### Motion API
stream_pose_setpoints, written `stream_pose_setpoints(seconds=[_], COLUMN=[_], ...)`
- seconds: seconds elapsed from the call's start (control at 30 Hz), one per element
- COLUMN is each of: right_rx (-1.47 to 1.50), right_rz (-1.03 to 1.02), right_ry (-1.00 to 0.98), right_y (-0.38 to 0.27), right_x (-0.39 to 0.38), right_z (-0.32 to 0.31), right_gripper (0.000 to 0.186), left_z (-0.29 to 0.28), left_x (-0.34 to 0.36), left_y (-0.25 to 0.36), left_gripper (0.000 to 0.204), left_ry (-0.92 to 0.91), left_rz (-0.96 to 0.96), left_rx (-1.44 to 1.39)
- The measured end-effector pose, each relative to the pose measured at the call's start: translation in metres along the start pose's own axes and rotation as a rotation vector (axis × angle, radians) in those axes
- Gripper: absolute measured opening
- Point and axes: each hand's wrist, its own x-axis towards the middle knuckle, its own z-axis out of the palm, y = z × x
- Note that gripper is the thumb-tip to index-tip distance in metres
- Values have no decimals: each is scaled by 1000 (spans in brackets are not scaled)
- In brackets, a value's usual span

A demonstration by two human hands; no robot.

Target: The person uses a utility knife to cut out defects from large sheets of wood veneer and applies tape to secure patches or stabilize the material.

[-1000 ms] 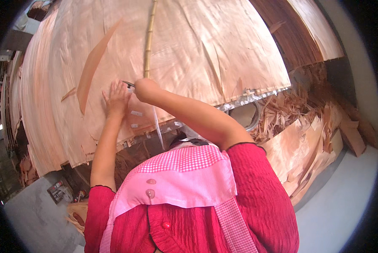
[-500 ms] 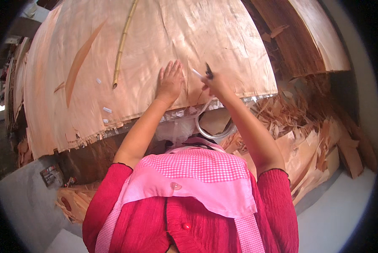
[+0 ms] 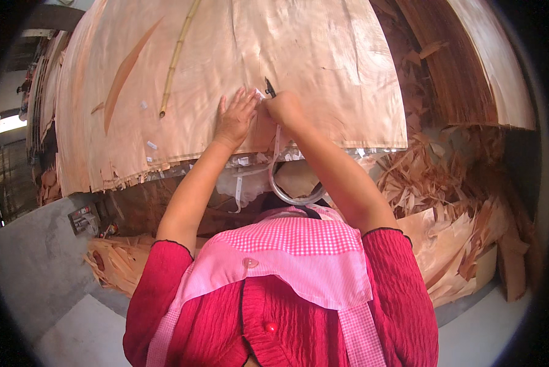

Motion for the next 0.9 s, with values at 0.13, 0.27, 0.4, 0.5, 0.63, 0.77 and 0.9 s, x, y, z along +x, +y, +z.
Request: stream_pose_setpoints(seconds=[0.13,0.27,0.4,0.5,0.63,0.77,0.9], right_rx=[178,239,50,-93,-548,-526,15], right_rz=[-68,-57,-4,-36,-182,-301,8], right_ry=[-17,-109,-39,17,-65,4,-269], right_y=[4,-4,-5,3,-11,-7,30], right_x=[-6,-13,-6,6,-15,-27,-67], right_z=[-3,-5,-1,2,-32,-52,-22], right_gripper=[23,19,26,25,23,22,17], left_z=[-4,12,12,13,7,-1,5], left_x=[4,1,1,0,-2,-9,-58], left_y=[5,16,17,18,27,27,46], left_gripper=[47,52,51,47,46,50,58], left_ry=[-4,170,79,62,-32,23,180], left_rz=[-89,-148,-53,8,-31,-94,-282], left_rx=[-182,-315,-166,-31,141,-103,-295])
